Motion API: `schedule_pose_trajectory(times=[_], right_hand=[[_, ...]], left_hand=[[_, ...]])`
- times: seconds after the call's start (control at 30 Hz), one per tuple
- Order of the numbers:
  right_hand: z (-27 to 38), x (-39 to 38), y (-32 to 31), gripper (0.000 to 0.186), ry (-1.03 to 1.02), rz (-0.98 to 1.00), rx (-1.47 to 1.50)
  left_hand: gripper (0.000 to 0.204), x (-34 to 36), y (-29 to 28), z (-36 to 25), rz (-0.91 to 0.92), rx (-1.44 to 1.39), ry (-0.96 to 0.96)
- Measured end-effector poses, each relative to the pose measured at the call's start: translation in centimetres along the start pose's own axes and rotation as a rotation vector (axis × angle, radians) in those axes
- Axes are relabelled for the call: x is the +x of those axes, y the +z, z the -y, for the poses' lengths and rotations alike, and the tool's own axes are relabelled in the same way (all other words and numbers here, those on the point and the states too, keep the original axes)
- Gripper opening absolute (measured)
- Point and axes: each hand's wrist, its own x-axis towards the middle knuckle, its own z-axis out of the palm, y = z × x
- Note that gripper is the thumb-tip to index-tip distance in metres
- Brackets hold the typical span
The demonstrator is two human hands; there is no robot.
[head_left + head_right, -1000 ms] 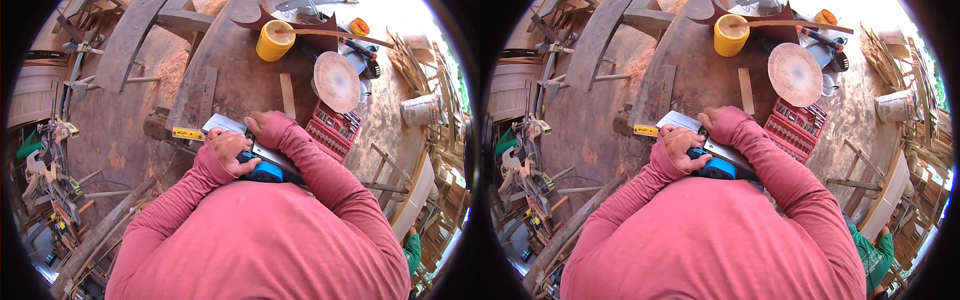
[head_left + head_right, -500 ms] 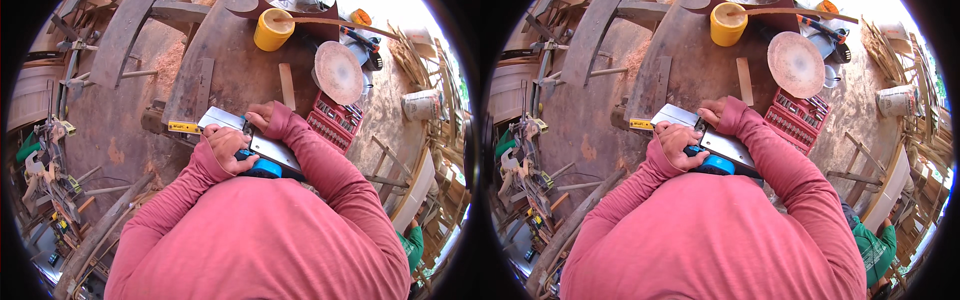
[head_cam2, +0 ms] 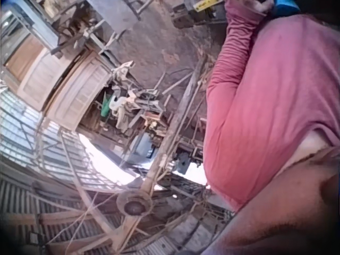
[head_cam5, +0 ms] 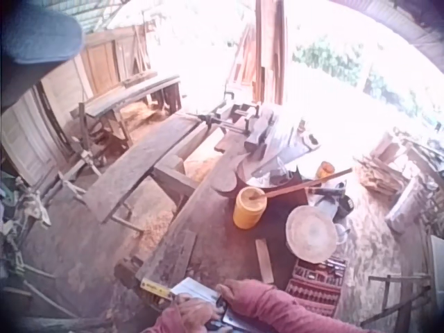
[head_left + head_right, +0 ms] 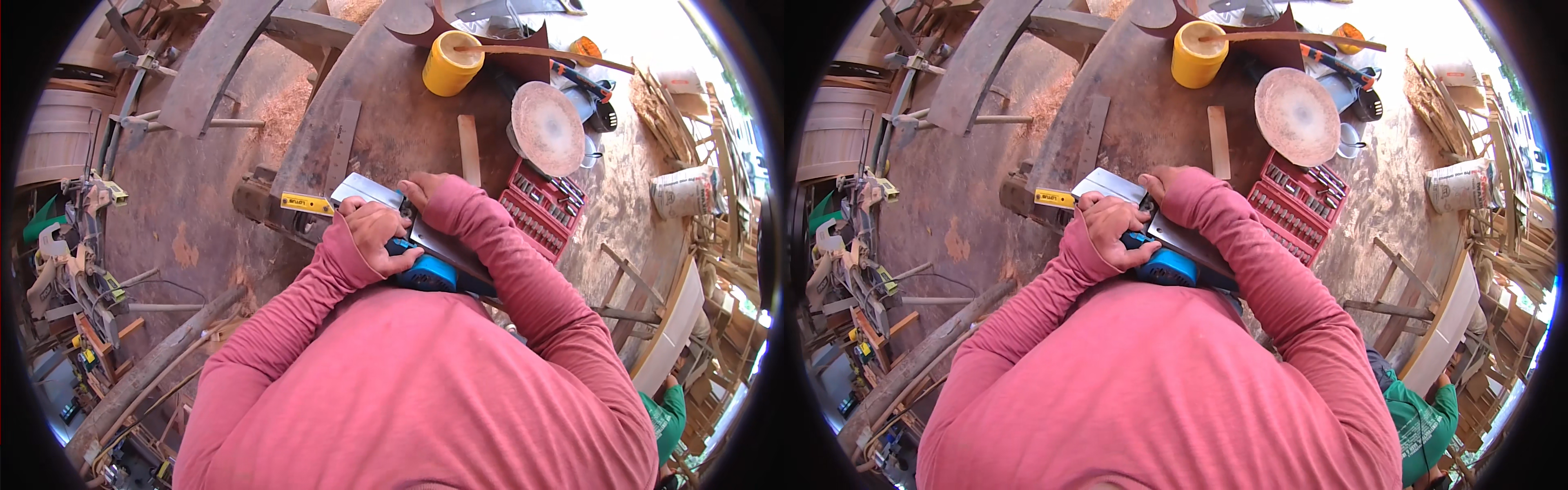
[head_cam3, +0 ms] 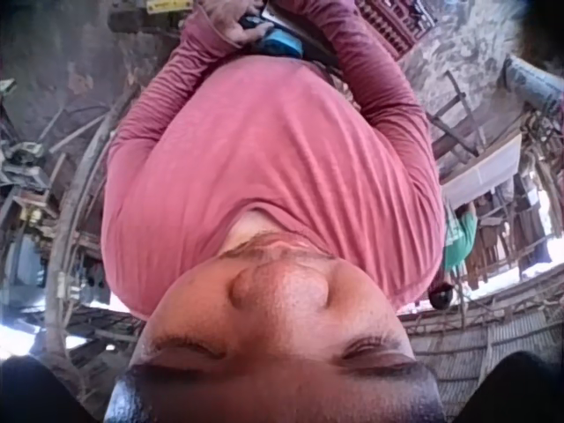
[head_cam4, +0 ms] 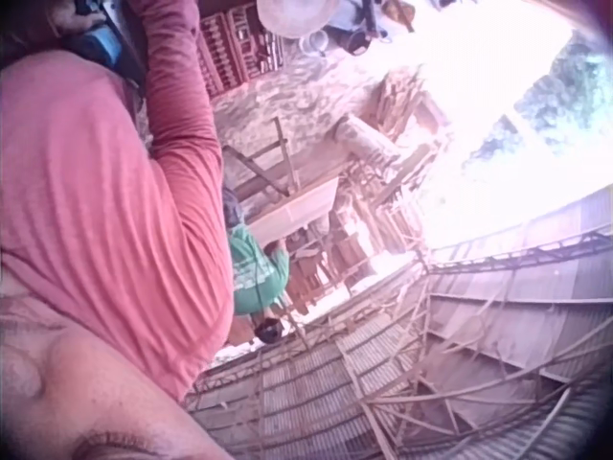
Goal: The person uses a square ruler to check the alignment of the blades and the flatness of the base on an electric planer, sliding the ruler across the metal plate by hand.
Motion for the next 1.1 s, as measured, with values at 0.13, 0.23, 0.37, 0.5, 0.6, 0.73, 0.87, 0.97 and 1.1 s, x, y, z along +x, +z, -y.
schedule_pose_trajectory(times=[0.13, 0.23, 0.37, 0.5, 0.6, 0.73, 0.87, 0.97, 1.1], right_hand=[[-0.2, 0.0, -0.1, 0.053, 0.017, 0.038, -0.026], [-0.7, -0.1, -0.2, 0.05, -0.048, 0.054, -0.047], [-1.4, -0.3, -0.2, 0.045, -0.15, 0.043, -0.123], [-1.7, -0.5, 0.1, 0.044, -0.075, 0.036, -0.063], [-1.9, -0.5, 0.2, 0.045, -0.089, 0.022, -0.055], [-1.1, -0.9, 0.0, 0.044, -0.054, -0.018, -0.066], [-0.4, -1.5, 0.4, 0.045, 0.019, -0.052, 0.011], [-0.4, -1.7, 1.0, 0.045, 0.051, -0.098, 0.085], [0.2, -2.3, 0.9, 0.046, 0.039, -0.116, 0.034]], left_hand=[[0.039, 0.0, 0.0, -0.2, 0.001, -0.002, 0.002], [0.039, -0.1, 0.0, -0.3, -0.008, 0.005, 0.006], [0.039, -0.1, 0.1, -0.2, -0.022, 0.015, 0.021], [0.039, -0.1, 0.2, -0.1, -0.005, 0.015, 0.008], [0.039, 0.0, 0.1, -0.2, 0.004, 0.002, 0.002], [0.04, -0.3, 0.1, -0.1, 0.006, 0.009, 0.005], [0.041, -0.1, 0.2, -0.2, -0.102, 0.008, 0.083], [0.042, -0.1, 0.0, -0.5, -0.113, 0.015, 0.095], [0.041, -0.6, -0.1, -0.4, -0.117, 0.037, 0.1]])
